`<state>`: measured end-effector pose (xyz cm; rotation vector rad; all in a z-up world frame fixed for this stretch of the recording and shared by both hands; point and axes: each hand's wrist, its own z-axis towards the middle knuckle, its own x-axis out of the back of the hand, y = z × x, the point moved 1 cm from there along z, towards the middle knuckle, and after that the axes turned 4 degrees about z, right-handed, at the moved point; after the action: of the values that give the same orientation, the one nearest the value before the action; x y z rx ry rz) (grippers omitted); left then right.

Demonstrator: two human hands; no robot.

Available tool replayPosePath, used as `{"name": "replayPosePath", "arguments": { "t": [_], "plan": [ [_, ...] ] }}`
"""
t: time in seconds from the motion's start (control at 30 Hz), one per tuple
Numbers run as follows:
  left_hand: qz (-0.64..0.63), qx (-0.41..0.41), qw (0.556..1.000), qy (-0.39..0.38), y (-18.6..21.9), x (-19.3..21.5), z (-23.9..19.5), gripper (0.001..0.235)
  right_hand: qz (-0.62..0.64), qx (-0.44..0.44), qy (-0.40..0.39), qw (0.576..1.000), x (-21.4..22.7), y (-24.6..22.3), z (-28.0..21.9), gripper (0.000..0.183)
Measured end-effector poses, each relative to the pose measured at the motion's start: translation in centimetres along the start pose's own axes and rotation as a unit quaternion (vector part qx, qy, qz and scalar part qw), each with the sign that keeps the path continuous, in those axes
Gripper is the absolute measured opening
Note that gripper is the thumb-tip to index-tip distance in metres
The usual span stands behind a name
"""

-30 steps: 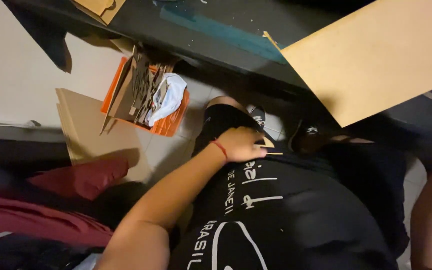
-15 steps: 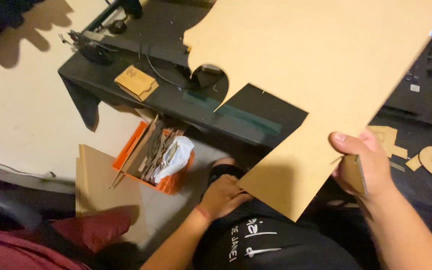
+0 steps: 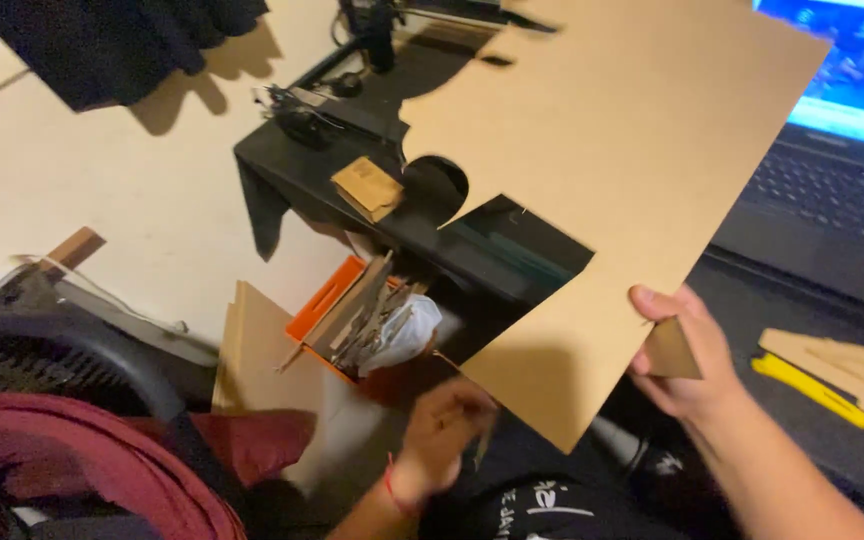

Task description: The person uses a yellow utility knife to cut out a number '4' shape from a piece of cardboard. They then place the cutout on a desk next to other cardboard pieces and use a laptop.

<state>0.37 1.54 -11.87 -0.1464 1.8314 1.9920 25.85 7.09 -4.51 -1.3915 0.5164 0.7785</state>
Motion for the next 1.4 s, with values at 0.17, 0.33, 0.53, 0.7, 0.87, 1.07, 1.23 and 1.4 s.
{"name": "replayPosePath", "arguments": {
  "t": [0.17, 0.33, 0.53, 0.7, 0.87, 1.07, 1.23, 1.4],
  "plan": [
    [-0.121, -0.029, 0.989, -0.075, 1.2, 0.2, -1.4, 0.069, -0.078, -0.062, 0.111, 0.989, 0.1, 5.9, 2.8, 0.02],
    [0.189, 0.206, 0.956, 0.094, 3.7, 2.4, -2.2, 0.051, -0.088, -0.173, 0.152, 0.969, -2.8, 10.3, 5.0, 0.025],
    [0.04, 0.231, 0.939, 0.25, 5.7, 2.4, 1.4, 0.044, 0.017, -0.199, -0.059, 0.978, -7.0, 10.7, 8.8, 0.035],
    [0.066, 0.136, 0.946, 0.288, 10.0, 2.1, 6.8, 0.032, -0.02, -0.198, -0.064, 0.978, -6.6, 11.7, 14.1, 0.049],
    [0.07, 0.101, 0.953, 0.276, 13.6, 0.6, 11.9, 0.048, -0.059, -0.236, -0.005, 0.97, -6.3, 12.0, 19.9, 0.048],
    [-0.029, 0.017, 0.959, 0.282, 13.8, 0.9, 16.5, 0.019, -0.021, -0.229, 0.044, 0.972, -2.2, 14.2, 26.2, 0.021],
    [0.002, 0.006, 0.964, 0.266, 13.0, 1.8, 20.1, 0.02, -0.019, -0.205, 0.011, 0.979, -1.7, 14.1, 29.4, 0.024],
    [-0.03, 0.002, 0.971, 0.238, 8.3, 7.0, 25.5, 0.015, -0.021, -0.221, 0.003, 0.975, -4.1, 10.4, 28.8, 0.04]
  ]
}}
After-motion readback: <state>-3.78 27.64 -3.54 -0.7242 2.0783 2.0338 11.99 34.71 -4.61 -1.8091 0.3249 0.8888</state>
